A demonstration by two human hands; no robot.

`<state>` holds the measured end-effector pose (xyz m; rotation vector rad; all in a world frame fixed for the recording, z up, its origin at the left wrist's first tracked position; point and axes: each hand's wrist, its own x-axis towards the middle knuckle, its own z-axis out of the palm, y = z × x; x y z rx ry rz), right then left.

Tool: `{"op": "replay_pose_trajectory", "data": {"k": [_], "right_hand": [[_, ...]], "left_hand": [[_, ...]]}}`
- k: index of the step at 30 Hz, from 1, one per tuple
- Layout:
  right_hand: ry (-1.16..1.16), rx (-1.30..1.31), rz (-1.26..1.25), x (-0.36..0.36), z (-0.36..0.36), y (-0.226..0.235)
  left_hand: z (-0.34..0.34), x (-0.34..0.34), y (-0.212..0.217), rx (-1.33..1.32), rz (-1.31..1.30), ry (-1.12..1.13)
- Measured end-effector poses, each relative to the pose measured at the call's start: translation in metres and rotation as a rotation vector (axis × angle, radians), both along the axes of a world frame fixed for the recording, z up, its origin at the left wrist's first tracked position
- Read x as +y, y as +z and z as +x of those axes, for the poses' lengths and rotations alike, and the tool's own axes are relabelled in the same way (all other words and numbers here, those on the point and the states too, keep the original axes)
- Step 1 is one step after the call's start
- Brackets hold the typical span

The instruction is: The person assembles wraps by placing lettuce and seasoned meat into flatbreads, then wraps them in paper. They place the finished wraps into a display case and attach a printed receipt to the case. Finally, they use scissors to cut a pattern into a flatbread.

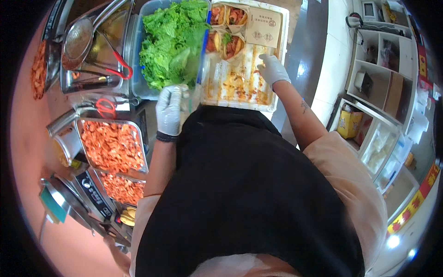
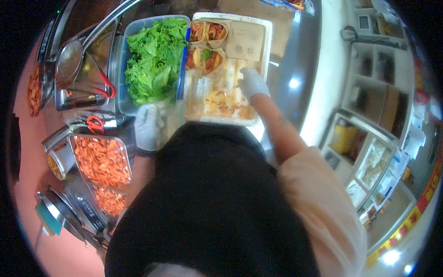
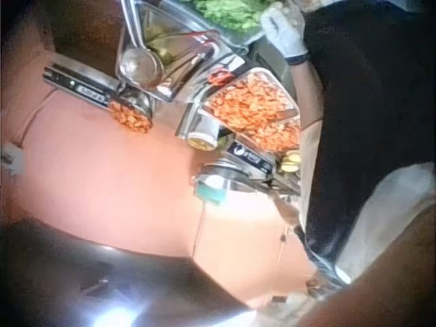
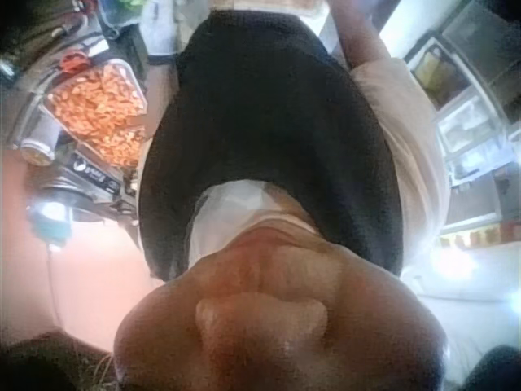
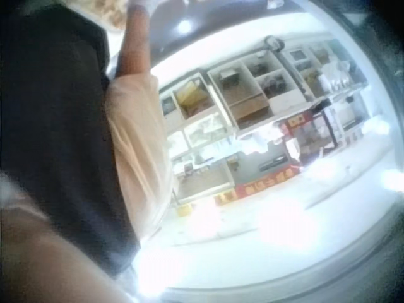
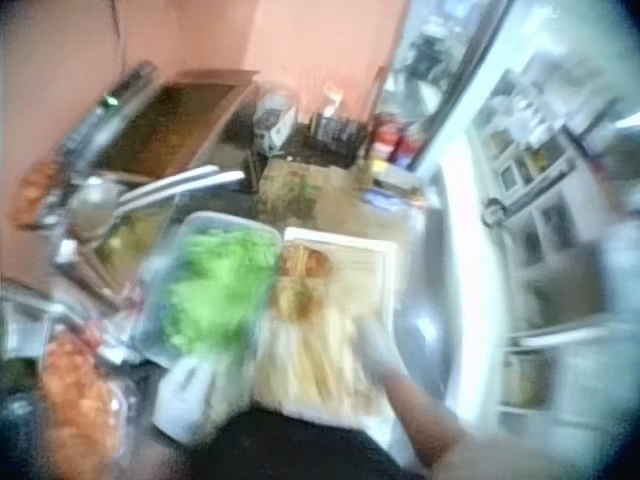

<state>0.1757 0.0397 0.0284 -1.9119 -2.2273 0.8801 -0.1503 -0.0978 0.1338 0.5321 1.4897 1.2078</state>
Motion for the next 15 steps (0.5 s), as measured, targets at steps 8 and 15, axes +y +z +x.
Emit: {"op": "replay_pose_trajectory", "data": {"k": [8, 15], "right_hand": [[0.415, -0.079, -0.139, -0.039, -0.015, -0.030], [0.796, 0.015, 0.007, -0.063, -0.005, -0.014]], "left_hand": [[0.034, -0.057, 0.017, 0.147, -0.038, 0.121], [0.077, -0.094, 0.056, 0.283, -0.062, 0.172]]}}
